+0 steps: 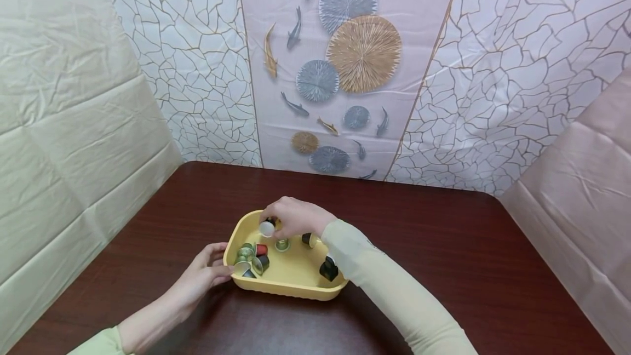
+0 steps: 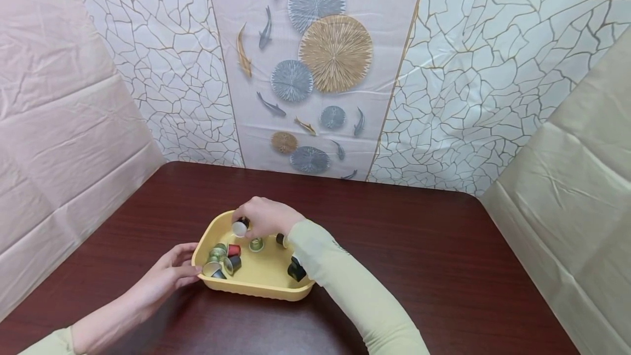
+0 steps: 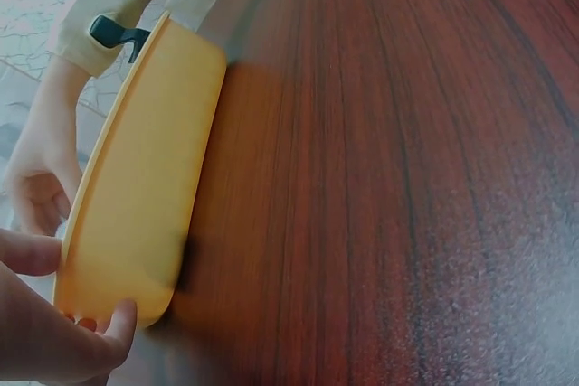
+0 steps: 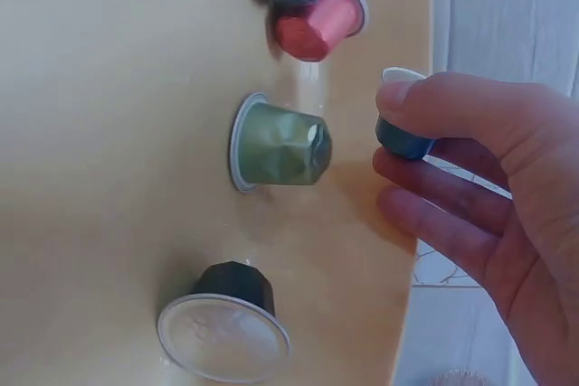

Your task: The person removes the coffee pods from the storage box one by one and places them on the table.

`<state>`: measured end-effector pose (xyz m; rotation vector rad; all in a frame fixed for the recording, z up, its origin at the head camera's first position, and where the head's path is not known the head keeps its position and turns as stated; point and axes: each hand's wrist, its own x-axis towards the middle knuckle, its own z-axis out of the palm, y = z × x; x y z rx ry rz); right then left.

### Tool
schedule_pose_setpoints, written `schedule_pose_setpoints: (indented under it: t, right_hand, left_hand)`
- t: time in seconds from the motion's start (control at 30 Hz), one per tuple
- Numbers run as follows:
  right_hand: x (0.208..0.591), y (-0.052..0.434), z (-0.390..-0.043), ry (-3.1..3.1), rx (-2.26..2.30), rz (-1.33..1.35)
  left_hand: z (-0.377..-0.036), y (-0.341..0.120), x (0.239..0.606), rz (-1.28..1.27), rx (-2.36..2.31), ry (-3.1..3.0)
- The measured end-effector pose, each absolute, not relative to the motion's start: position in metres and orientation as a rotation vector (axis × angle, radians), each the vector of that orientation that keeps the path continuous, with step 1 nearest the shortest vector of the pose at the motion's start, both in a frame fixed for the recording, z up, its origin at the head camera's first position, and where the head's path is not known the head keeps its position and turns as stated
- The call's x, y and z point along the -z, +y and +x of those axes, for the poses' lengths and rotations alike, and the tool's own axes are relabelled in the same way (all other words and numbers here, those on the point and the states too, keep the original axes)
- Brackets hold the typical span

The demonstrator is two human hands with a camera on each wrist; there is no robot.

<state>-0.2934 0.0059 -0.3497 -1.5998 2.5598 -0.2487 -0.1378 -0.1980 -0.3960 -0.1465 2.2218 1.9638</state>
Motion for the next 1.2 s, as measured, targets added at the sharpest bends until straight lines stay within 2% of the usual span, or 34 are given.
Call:
schedule_pose_setpoints:
  t: [0.7, 1.2]
  right_hand:
    - [0.319, 0.040, -0.290, 2.550, 0.456, -1.685]
    - [0.311, 0.062, -0.271, 2.509, 0.541, -1.750]
  left_hand:
    - [-0.137, -0.200, 0.395, -0.063, -1.926, 2.228]
    - [-0.137, -0.203, 0.397, -0.019, -1.877, 2.215]
